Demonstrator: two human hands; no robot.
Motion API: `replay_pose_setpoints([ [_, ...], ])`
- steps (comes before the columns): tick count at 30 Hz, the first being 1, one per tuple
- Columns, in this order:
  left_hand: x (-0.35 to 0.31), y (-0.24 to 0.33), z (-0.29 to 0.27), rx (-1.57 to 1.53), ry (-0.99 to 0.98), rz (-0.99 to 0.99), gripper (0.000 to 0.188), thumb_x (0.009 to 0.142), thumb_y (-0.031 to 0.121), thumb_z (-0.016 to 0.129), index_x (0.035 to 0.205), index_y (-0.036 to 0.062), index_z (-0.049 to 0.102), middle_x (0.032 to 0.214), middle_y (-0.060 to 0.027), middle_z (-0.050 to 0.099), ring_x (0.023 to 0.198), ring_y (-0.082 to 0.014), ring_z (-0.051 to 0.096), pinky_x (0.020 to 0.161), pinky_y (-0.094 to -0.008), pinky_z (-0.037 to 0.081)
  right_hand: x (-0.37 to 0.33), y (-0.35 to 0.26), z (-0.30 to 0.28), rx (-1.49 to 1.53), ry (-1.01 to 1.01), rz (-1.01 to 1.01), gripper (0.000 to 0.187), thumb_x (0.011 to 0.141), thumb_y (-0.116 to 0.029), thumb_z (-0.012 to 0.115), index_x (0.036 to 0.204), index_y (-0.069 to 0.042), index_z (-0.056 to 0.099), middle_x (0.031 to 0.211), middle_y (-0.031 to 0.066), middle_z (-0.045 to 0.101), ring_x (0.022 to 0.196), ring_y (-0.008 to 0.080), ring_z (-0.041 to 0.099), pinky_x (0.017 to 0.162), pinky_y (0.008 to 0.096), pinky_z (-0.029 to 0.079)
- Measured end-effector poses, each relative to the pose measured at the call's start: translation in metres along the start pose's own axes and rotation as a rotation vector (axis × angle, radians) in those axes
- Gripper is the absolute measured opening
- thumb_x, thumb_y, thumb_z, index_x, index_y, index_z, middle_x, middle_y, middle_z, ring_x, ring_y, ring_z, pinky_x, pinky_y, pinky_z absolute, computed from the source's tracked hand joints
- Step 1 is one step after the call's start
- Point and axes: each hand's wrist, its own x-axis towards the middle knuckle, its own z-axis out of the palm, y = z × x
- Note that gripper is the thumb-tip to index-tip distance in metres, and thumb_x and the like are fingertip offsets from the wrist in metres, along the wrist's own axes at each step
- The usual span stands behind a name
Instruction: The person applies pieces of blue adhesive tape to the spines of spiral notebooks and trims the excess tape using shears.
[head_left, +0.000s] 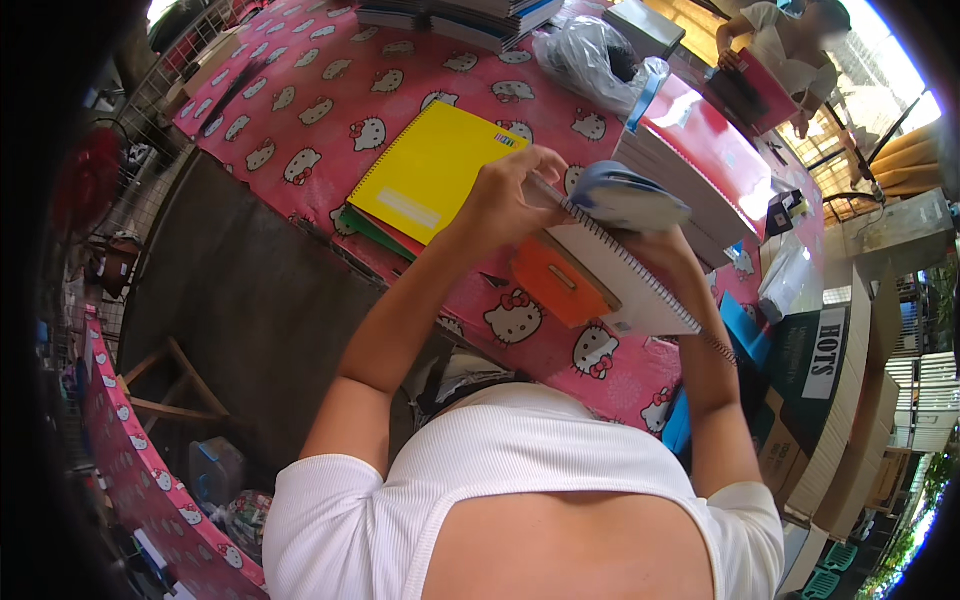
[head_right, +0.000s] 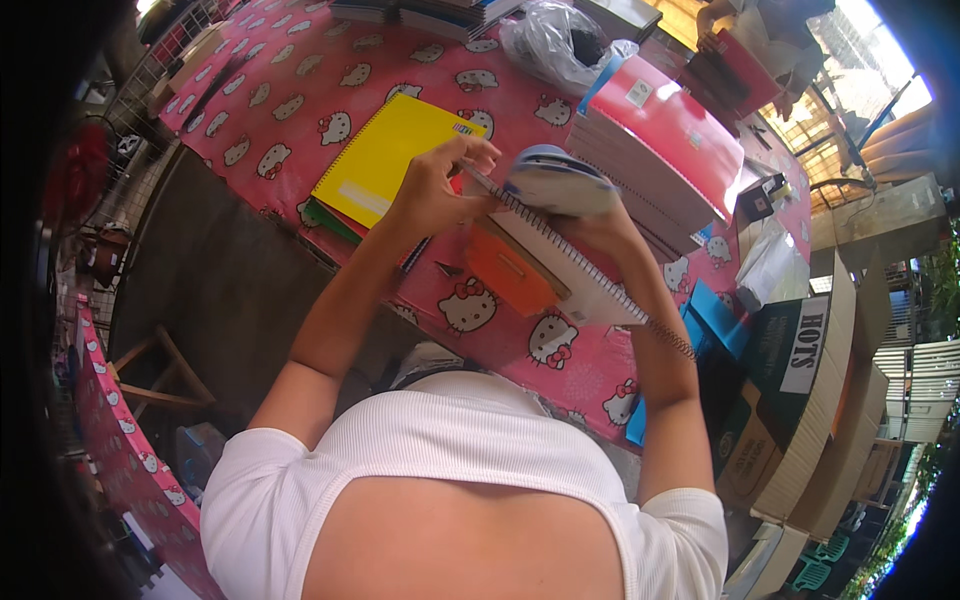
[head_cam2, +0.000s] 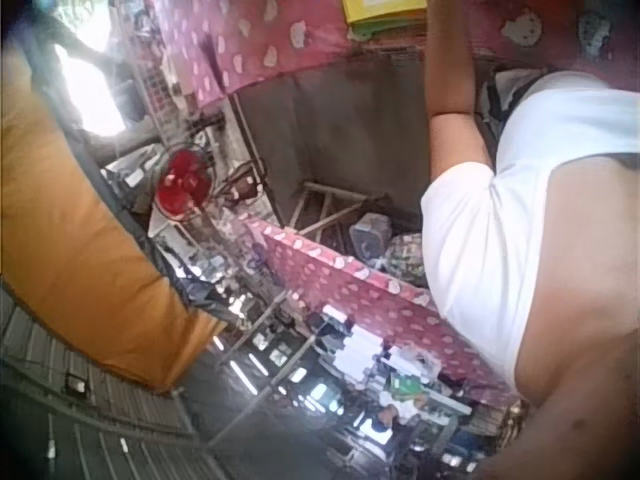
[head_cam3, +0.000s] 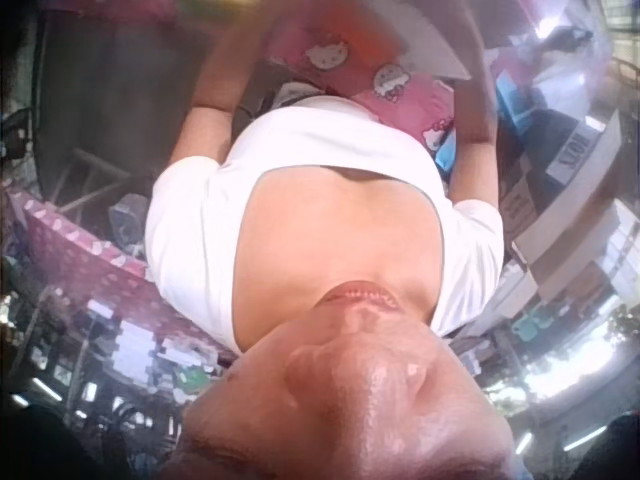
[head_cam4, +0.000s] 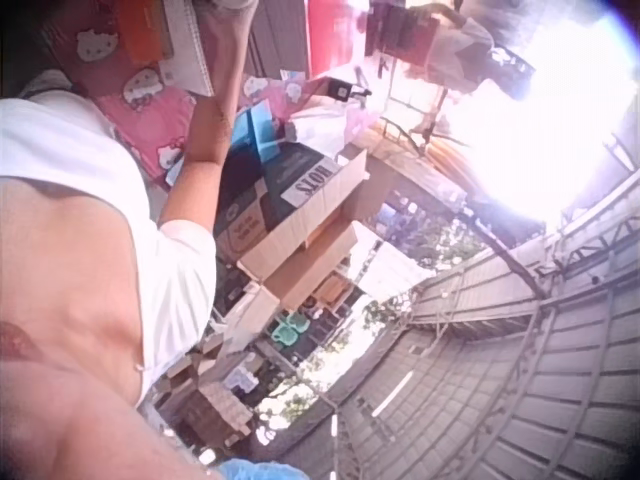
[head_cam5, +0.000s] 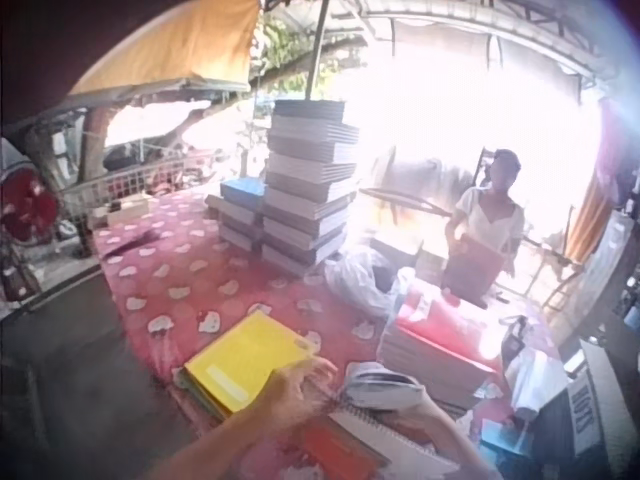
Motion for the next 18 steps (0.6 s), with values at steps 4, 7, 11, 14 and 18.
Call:
replay_pose_setpoints([
  [4, -0.004, -0.015, 0.0, -0.111, 0.053, -0.012, 0.056, 0.064, 0.019, 0.086, 0.111, 0.0084, 0.057, 0.095, -0.0055, 0.065, 0.087, -0.0176, 0.065, 0.077, -0.0309, 0.051, 0.013, -0.007, 0.003, -0.009, -0.014, 0.118, 0.055, 0.062, -0.002, 0.079, 0.115, -0.006, 0.064, 0.11, 0.0054, 0.067, 0.103, 0.0164, 0.063, 0.093, 0.0313, 0.047],
  [7, -0.007, -0.019, 0.004, -0.241, 0.11, -0.061, 0.053, 0.067, 0.012, 0.085, 0.112, 0.0068, 0.056, 0.095, -0.0043, 0.065, 0.088, -0.0122, 0.063, 0.077, -0.027, 0.051, 0.014, -0.007, 0.007, -0.053, -0.005, 0.018, 0.055, 0.062, -0.001, 0.079, 0.115, -0.005, 0.063, 0.111, 0.0062, 0.067, 0.102, 0.0162, 0.063, 0.092, 0.0311, 0.049],
  [11, -0.013, -0.022, 0.005, -0.446, 0.164, -0.104, 0.043, 0.072, 0.003, 0.08, 0.109, 0.0025, 0.058, 0.096, -0.0032, 0.065, 0.089, -0.0087, 0.062, 0.08, -0.0236, 0.052, 0.023, -0.007, 0.007, 0.313, 0.052, 0.156, 0.055, 0.063, 0.001, 0.077, 0.115, -0.004, 0.063, 0.111, 0.0061, 0.068, 0.103, 0.0164, 0.063, 0.091, 0.0317, 0.05],
  [14, -0.016, -0.027, 0.002, -0.54, 0.176, -0.175, 0.037, 0.075, 0.0, 0.077, 0.108, 0.0011, 0.063, 0.097, -0.0036, 0.067, 0.089, -0.0084, 0.063, 0.083, -0.0229, 0.051, 0.033, -0.015, 0.021, -0.094, -0.051, -0.026, 0.052, 0.064, 0.002, 0.076, 0.114, -0.004, 0.063, 0.109, 0.0061, 0.068, 0.103, 0.0147, 0.063, 0.09, 0.0311, 0.05],
  [18, -0.018, -0.021, 0.007, -0.546, 0.241, -0.196, 0.035, 0.076, -0.003, 0.075, 0.111, 0.0025, 0.068, 0.1, -0.0044, 0.069, 0.089, -0.0078, 0.063, 0.083, -0.0226, 0.051, 0.036, -0.006, 0.01, 0.084, 0.014, 0.072, 0.052, 0.064, 0.002, 0.075, 0.114, -0.005, 0.064, 0.11, 0.0048, 0.068, 0.099, 0.0144, 0.063, 0.088, 0.0304, 0.05],
])
